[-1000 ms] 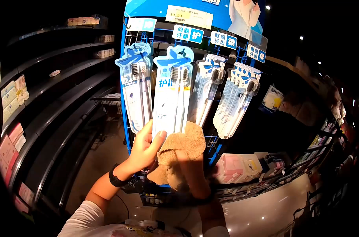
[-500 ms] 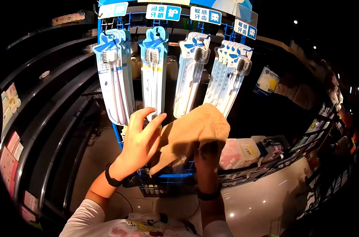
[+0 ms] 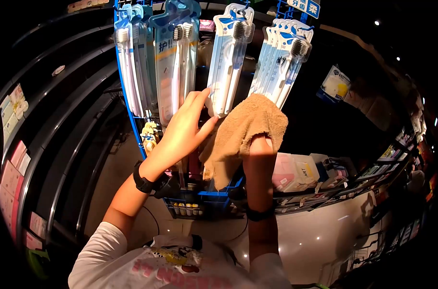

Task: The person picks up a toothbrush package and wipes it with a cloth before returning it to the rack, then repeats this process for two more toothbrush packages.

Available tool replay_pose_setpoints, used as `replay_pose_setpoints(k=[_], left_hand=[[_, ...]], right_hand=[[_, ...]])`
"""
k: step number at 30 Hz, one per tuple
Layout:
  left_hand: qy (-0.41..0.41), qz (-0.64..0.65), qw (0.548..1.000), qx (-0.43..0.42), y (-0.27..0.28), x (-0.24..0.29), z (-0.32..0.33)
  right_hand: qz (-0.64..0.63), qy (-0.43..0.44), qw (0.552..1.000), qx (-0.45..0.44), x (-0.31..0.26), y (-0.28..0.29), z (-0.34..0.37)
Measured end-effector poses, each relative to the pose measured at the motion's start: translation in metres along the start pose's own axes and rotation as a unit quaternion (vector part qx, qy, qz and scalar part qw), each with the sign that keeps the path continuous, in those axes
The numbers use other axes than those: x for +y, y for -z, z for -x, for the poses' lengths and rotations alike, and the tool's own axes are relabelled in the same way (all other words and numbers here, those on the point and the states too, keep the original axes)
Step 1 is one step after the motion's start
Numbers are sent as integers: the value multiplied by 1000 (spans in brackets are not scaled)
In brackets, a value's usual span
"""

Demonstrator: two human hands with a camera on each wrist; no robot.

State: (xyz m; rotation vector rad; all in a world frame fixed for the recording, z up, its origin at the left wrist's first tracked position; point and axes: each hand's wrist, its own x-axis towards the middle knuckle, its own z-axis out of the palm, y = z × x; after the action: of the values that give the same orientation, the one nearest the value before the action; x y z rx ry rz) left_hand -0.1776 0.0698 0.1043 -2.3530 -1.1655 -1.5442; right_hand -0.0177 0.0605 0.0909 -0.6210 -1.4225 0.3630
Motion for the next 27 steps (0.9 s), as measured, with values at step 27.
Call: replay_pose_setpoints(k=[27], left_hand=[[390,402,819,-127,-37,24,231]], right_hand=[[-60,-401,865,-297,99,117,301]])
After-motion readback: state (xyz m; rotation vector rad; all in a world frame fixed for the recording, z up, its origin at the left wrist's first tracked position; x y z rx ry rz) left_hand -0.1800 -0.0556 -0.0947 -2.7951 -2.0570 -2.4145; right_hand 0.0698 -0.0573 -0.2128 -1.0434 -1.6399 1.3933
